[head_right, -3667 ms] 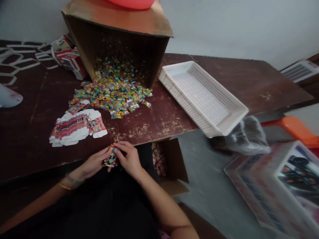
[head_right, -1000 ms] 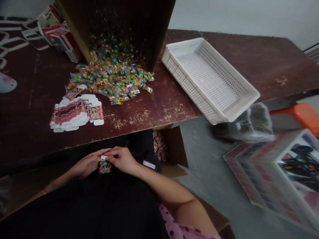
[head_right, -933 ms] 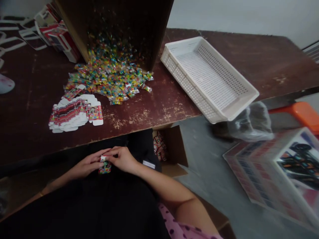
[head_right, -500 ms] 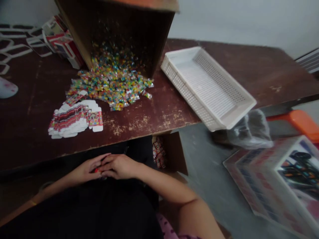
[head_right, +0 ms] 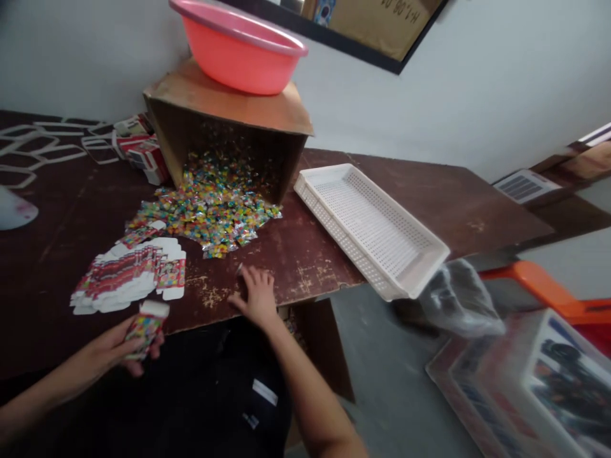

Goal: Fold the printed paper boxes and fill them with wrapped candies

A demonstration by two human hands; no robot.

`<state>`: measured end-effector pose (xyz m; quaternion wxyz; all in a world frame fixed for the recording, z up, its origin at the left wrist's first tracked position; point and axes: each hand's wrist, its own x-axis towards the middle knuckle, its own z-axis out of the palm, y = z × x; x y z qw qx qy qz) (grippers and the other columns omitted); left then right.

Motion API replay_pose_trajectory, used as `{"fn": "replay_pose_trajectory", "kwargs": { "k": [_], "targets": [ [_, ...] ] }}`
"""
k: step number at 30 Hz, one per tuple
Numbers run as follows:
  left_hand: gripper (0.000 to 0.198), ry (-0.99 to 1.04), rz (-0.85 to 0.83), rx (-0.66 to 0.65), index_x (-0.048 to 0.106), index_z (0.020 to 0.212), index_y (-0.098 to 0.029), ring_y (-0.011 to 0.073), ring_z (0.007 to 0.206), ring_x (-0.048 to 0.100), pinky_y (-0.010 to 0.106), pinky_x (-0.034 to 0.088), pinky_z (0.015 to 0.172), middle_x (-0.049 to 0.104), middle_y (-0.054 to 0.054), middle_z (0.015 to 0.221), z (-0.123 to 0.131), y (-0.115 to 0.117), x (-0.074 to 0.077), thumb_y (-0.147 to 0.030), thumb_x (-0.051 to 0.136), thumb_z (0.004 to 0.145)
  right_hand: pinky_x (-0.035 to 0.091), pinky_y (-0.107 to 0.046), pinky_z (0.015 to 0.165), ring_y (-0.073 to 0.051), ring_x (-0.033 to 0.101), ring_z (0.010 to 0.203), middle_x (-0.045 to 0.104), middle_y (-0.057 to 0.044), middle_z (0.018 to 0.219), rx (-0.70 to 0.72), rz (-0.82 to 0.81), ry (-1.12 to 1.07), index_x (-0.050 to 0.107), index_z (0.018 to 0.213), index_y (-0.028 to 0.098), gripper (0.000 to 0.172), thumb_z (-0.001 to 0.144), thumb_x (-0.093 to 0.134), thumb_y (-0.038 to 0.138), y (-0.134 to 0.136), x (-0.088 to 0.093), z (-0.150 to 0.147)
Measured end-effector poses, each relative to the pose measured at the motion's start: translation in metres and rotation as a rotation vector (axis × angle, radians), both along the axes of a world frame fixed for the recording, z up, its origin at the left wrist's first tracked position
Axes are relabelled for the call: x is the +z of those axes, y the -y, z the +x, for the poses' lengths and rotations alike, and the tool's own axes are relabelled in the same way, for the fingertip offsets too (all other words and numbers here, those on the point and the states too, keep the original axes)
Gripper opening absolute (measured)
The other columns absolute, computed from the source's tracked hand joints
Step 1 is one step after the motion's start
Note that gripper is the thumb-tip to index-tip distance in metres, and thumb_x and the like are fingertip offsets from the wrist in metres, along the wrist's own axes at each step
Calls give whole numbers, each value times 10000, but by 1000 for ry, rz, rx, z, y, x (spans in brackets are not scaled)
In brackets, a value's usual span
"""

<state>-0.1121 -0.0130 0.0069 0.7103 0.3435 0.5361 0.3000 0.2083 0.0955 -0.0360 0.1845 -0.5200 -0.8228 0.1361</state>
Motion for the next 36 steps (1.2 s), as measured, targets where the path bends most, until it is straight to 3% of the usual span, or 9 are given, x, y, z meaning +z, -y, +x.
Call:
{"fn": "replay_pose_trajectory", "kwargs": {
  "k": [5,9,15,18,23,26,31,34,36],
  "targets": [
    [420,77,22,64,563,1171,-204,202,766,630,278,529,576,672,70,932,47,-26,-3,-382,688,812,450,-366,900,-210,584,1009,655,-106,1100,180,-196,-308,581,1248,220,304,961,481,222,85,7,-20],
    [489,30,54,-62,544,1200,-182,193,711,607,250,492,503,641,49,857,68,-24,-2,-425,683,799,473,-254,746,-140,602,790,654,-26,929,153,-396,-564,541,1153,206,204,976,472,280,73,47,-32],
    [460,-56,182,-137,586,1119,-166,180,638,579,219,438,438,634,34,778,71,-11,6,-449,701,776,404,-311,819,-194,533,905,623,-68,931,301,-152,-210,616,941,176,118,939,531,258,35,81,-49],
    [455,-53,149,-68,604,1059,-168,182,633,589,213,435,421,633,30,753,65,-8,4,-529,670,789,378,-345,858,-201,510,965,618,-81,1026,445,-130,-161,647,1022,182,176,964,500,259,37,80,-56],
    [629,-6,70,51,660,964,-120,225,711,635,262,507,476,668,83,770,57,-6,-8,-696,434,854,379,-359,906,-188,519,984,599,-58,998,194,-196,-448,721,939,208,131,912,595,224,49,60,-72],
    [575,8,66,24,670,996,-117,226,708,638,272,518,486,688,87,806,55,-7,-12,-652,565,812,447,-302,818,-153,545,889,571,-35,938,98,-394,-761,737,913,220,112,870,635,238,59,45,-81],
    [566,47,28,34,693,973,-124,233,736,640,294,536,535,708,96,809,55,-9,-12,-636,475,868,479,-219,566,-72,516,617,610,-26,1034,-91,-998,-1335,630,1204,268,432,785,700,344,72,25,-84],
    [473,9,97,-64,717,982,-140,238,767,638,289,536,546,719,91,845,55,-12,-8,-562,556,843,475,-198,536,-61,543,578,643,-18,958,-37,-1202,-1307,683,1111,226,420,706,762,301,71,22,-83],
    [398,-41,148,-121,721,1034,-165,246,820,637,293,545,571,724,89,950,54,-16,-5,-473,650,791,485,-205,538,-92,589,640,645,-25,963,39,-1082,-1169,725,1036,222,317,728,745,294,68,26,-82]
  ]
}}
